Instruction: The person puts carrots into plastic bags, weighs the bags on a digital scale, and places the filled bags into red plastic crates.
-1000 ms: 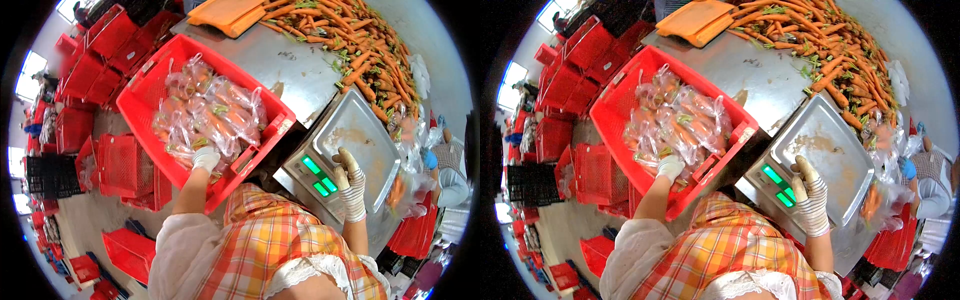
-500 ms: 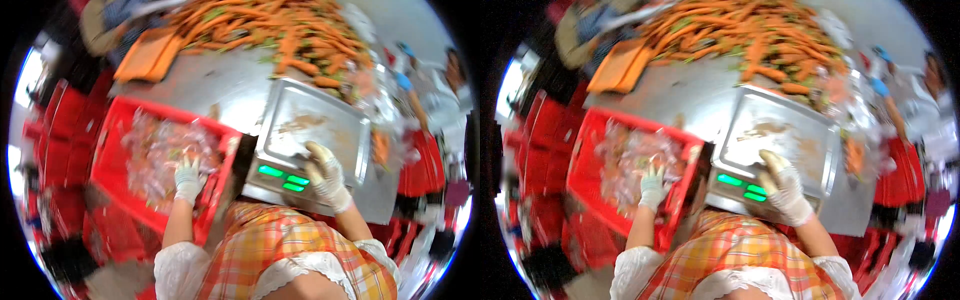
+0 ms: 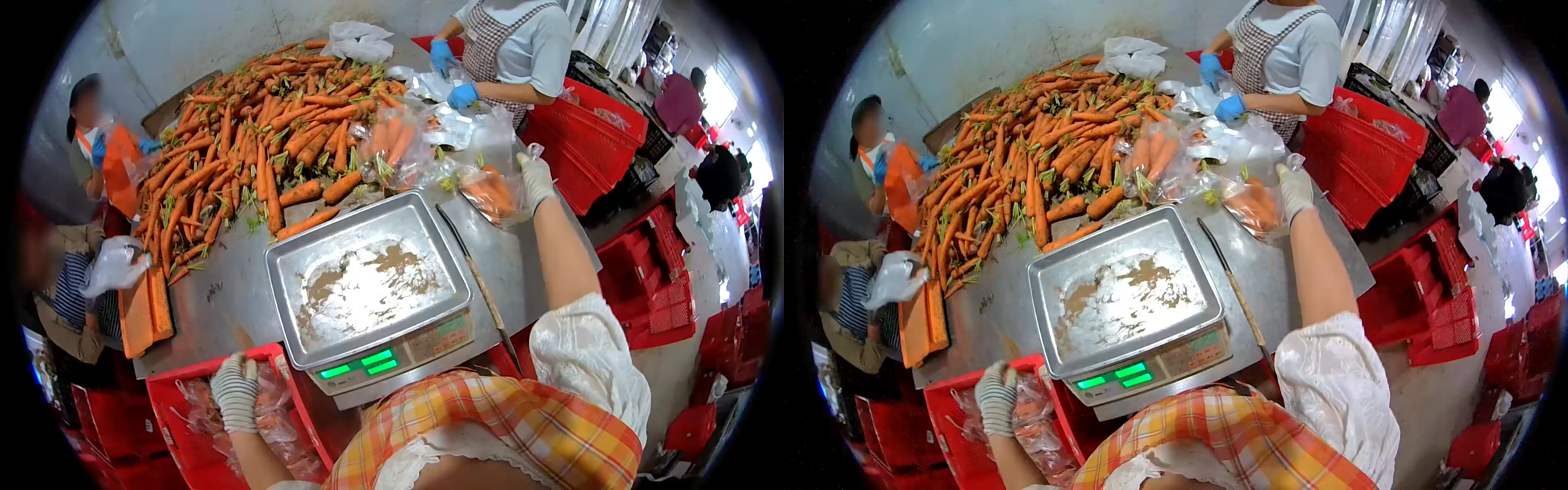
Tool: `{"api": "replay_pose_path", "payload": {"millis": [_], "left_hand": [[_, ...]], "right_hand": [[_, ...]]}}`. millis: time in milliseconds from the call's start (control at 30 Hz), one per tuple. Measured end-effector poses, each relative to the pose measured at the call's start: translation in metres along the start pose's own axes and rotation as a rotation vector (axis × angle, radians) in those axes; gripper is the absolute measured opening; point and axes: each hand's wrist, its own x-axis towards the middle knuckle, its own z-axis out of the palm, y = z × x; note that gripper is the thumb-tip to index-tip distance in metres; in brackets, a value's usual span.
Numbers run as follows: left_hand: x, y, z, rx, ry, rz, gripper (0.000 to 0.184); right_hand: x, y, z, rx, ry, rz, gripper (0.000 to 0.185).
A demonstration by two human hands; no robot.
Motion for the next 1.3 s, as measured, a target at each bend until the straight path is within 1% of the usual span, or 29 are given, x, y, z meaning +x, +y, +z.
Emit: {"api": "replay_pose_path", "payload": {"millis": [33, 67, 100, 133, 200, 233, 267, 333, 367, 433, 467, 533, 633, 700, 767, 800, 833, 900, 933, 967, 1000, 1033, 1067, 1100, 1133, 1167, 1200, 1233, 1300], "left_hand": [[0.001, 0.014, -0.019, -0.095, 0.173, 0.063, 0.030], [0.003, 0.026, -0.033, -0.088, 0.182, 0.067, 0.030], [0.005, 0.039, -0.044, -0.275, 0.222, 0.130, 0.032], [0.007, 0.052, -0.052, -0.462, 0.260, 0.192, 0.034], [0.013, 0.082, -0.062, -0.860, 0.125, 0.246, 0.045], [0.018, 0.095, -0.068, -0.867, 0.076, 0.326, 0.052], [0.023, 0.109, -0.071, -0.872, 0.025, 0.408, 0.059], [0.037, 0.141, -0.067, -0.966, 0.016, 0.469, 0.073], [0.045, 0.158, -0.068, -0.998, 0.014, 0.459, 0.083], [0.061, 0.189, -0.072, -1.262, -0.030, 0.481, 0.082], [0.068, 0.202, -0.079, -1.352, -0.067, 0.478, 0.096], [0.097, 0.221, -0.073, -1.534, -0.069, 0.545, 0.117], [0.150, 0.228, -0.065, -1.580, -0.372, 0.307, 0.109], [0.139, 0.222, -0.083, -1.531, -0.316, 0.404, 0.064], [0.143, 0.200, -0.084, -1.711, -0.224, 0.408, 0.026], [0.119, 0.192, -0.099, -1.722, 0.023, 0.268, 0.025], [0.098, 0.174, -0.110, -1.664, 0.135, 0.400, 0.019], [0.084, 0.137, -0.110, -1.663, 0.257, 0.519, 0.023], [0.059, 0.126, -0.122, -1.492, 0.300, 0.358, 0.023], [0.049, 0.117, -0.114, -1.489, 0.294, 0.355, 0.023], [0.041, 0.109, -0.106, -1.474, 0.246, 0.344, 0.026], [0.037, 0.100, -0.098, -1.461, 0.200, 0.329, 0.029], [0.041, 0.089, -0.083, -1.457, 0.077, 0.297, 0.045], [0.037, 0.085, -0.082, -1.460, 0.074, 0.287, 0.045], [0.031, 0.081, -0.083, -1.409, 0.061, 0.325, 0.056], [0.025, 0.079, -0.086, -1.356, 0.048, 0.363, 0.067], [0.013, 0.077, -0.093, -1.249, 0.151, 0.461, 0.088], [0.001, 0.073, -0.101, -1.186, 0.225, 0.514, 0.100], [0.002, 0.054, -0.105, -1.190, 0.413, 0.622, 0.110]], "right_hand": [[0.037, 0.007, 0.022, 0.392, -0.339, 0.046, 0.059], [0.038, -0.005, 0.019, 0.642, -0.472, 0.026, 0.048], [0.038, -0.018, 0.015, 0.886, -0.619, 0.039, 0.040], [0.007, -0.061, -0.018, 0.983, -0.564, -0.008, 0.036], [-0.016, -0.109, -0.056, 1.021, -0.661, -0.088, 0.035], [-0.025, -0.127, -0.082, 1.030, -0.771, -0.198, 0.035], [-0.045, -0.146, -0.109, 1.062, -0.726, -0.323, 0.034], [-0.065, -0.172, -0.151, 1.085, -0.832, -0.462, 0.026], [-0.073, -0.181, -0.167, 1.125, -0.955, -0.595, 0.030], [-0.093, -0.195, -0.184, 1.241, -1.203, -0.708, 0.036], [-0.105, -0.201, -0.188, 1.240, -1.226, -0.714, 0.036], [-0.134, -0.207, -0.191, 1.168, -1.520, -0.676, 0.040], [-0.180, -0.199, -0.181, 1.044, -1.493, -0.729, 0.044], [-0.194, -0.191, -0.168, 0.942, -1.530, -0.702, 0.044], [-0.204, -0.184, -0.164, 0.954, -1.554, -0.687, 0.044], [-0.202, -0.182, -0.159, 0.955, -1.561, -0.685, 0.044], [-0.197, -0.176, -0.153, 0.966, -1.590, -0.634, 0.043], [-0.200, -0.168, -0.146, 0.981, -1.619, -0.576, 0.042], [-0.206, -0.160, -0.146, 0.943, -1.597, -0.559, 0.041], [-0.210, -0.155, -0.145, 0.902, -1.577, -0.541, 0.041], [-0.206, -0.148, -0.135, 0.793, -1.654, -0.648, 0.041], [-0.208, -0.142, -0.122, 0.732, -1.630, -0.538, 0.036], [-0.205, -0.139, -0.113, 0.725, -1.579, -0.615, 0.031], [-0.205, -0.141, -0.113, 0.717, -1.527, -0.692, 0.027], [-0.208, -0.139, -0.116, 0.712, -1.532, -0.692, 0.027], [-0.209, -0.138, -0.125, 0.850, -1.322, -0.794, 0.027], [-0.211, -0.141, -0.138, 0.975, -1.103, -0.886, 0.032], [-0.203, -0.143, -0.154, 1.037, -1.222, -0.805, 0.044], [-0.185, -0.142, -0.167, 1.140, -0.985, -0.874, 0.043]]}}
